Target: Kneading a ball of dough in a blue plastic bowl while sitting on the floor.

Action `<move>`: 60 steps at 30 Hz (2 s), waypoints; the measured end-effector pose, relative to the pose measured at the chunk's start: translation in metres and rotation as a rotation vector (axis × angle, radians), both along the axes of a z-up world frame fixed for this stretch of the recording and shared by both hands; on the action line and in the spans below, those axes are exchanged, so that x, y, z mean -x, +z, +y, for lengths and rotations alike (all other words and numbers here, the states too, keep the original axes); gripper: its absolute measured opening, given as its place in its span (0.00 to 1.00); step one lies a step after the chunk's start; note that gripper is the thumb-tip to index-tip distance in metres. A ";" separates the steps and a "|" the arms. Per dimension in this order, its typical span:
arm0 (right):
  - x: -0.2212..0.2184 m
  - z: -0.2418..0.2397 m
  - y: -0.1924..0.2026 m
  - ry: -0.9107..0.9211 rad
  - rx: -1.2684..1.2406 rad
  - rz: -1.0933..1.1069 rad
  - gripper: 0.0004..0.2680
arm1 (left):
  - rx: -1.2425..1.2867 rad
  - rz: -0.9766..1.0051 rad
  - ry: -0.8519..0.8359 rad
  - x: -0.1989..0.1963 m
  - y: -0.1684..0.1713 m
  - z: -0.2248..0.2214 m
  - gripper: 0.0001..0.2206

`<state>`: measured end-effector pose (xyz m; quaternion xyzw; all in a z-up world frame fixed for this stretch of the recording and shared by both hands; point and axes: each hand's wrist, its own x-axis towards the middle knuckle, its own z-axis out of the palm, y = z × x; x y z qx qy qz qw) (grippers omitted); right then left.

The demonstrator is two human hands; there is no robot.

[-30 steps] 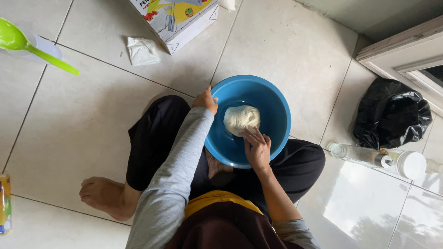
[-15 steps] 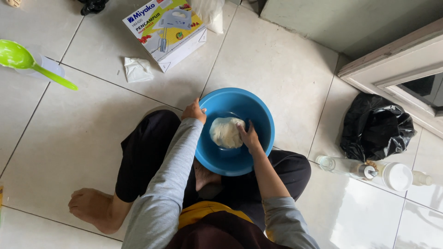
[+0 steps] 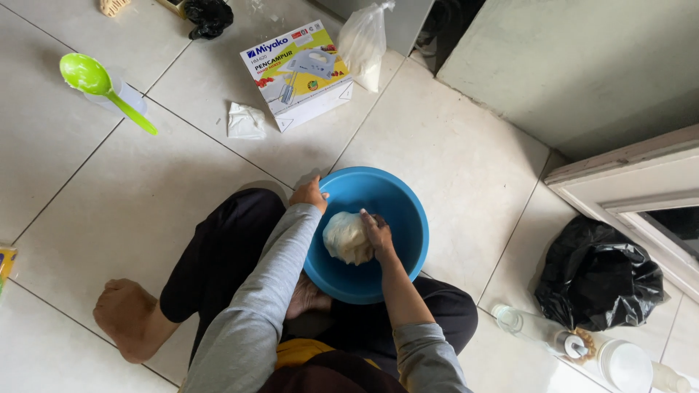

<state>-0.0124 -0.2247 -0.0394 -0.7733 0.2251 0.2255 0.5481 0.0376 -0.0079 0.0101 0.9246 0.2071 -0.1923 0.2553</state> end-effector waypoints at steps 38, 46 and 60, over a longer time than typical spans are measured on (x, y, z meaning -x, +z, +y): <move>0.068 0.019 0.133 0.251 0.221 -0.405 0.24 | 0.043 -0.227 -0.027 0.053 0.193 0.018 0.19; 0.032 0.078 0.056 0.320 0.473 -0.540 0.22 | 0.009 -0.029 0.019 -0.009 0.083 0.054 0.20; -0.062 0.173 -0.033 0.472 0.784 -0.251 0.25 | 0.123 0.057 -0.079 -0.032 0.018 0.090 0.20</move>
